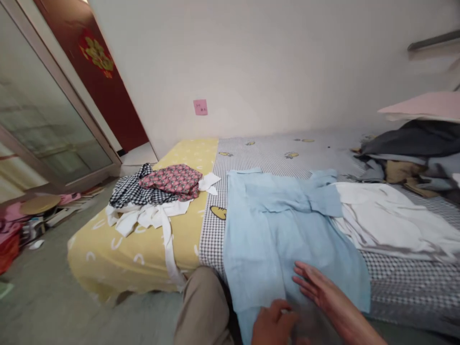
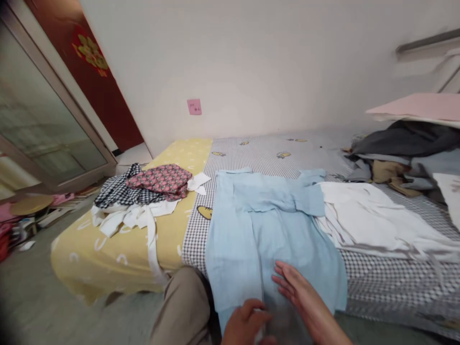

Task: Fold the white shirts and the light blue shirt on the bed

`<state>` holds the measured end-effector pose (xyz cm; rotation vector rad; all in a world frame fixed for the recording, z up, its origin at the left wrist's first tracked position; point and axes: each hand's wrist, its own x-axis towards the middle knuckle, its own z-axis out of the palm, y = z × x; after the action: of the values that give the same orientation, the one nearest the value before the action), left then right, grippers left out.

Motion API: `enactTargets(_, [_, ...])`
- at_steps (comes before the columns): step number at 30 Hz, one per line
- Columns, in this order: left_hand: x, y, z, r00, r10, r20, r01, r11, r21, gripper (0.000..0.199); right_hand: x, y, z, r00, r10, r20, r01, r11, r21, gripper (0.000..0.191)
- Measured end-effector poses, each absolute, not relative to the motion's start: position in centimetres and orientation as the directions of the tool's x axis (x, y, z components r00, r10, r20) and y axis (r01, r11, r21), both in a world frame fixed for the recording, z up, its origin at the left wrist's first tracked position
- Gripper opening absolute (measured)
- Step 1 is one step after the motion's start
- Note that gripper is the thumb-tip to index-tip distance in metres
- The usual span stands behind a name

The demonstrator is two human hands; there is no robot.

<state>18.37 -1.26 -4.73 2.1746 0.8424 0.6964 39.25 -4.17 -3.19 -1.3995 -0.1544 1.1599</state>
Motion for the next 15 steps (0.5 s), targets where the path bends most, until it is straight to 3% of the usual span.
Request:
enactTargets(3, [16.2,0.7,-4.9,0.357,0.895,0.268,0.264,-0.372,0.89,0.035,37.7,-6.0,-4.4,0.584,0.656,-0.477,-0.432,-0.246,-0.867,0.058])
enactTargets(5, [14.8,2.8,-5.2,0.077,0.994,0.079,0.18,-0.092,0.979,0.029,37.5,-6.5,-4.3,0.614,0.66,-0.432,-0.34,-0.272,-0.9,0.061])
enactTargets(7, [13.9,4.6,-6.2,-0.046,0.978,-0.202,0.038,0.204,0.978,0.03,37.6,-6.4,-4.0,0.609,0.699,-0.376,-0.208,-0.318,-0.925,0.06])
enactTargets(9, [13.5,5.6,-7.7,-0.045,0.917,-0.395,-0.055,0.393,0.918,0.042,37.5,-5.8,-3.9,0.597,0.754,-0.275,-0.013,-0.333,-0.943,0.057])
enactTargets(11, [13.4,5.5,-9.4,-0.017,0.873,-0.488,-0.082,0.485,0.871,0.046,37.1,-5.0,-3.9,0.578,0.806,-0.127,0.224,-0.307,-0.925,0.053])
enactTargets(15, [13.4,4.5,-11.8,0.059,0.81,-0.583,-0.134,0.585,0.8,0.064,35.3,-3.2,-4.0,0.497,0.865,0.065,0.612,-0.296,-0.733,0.05])
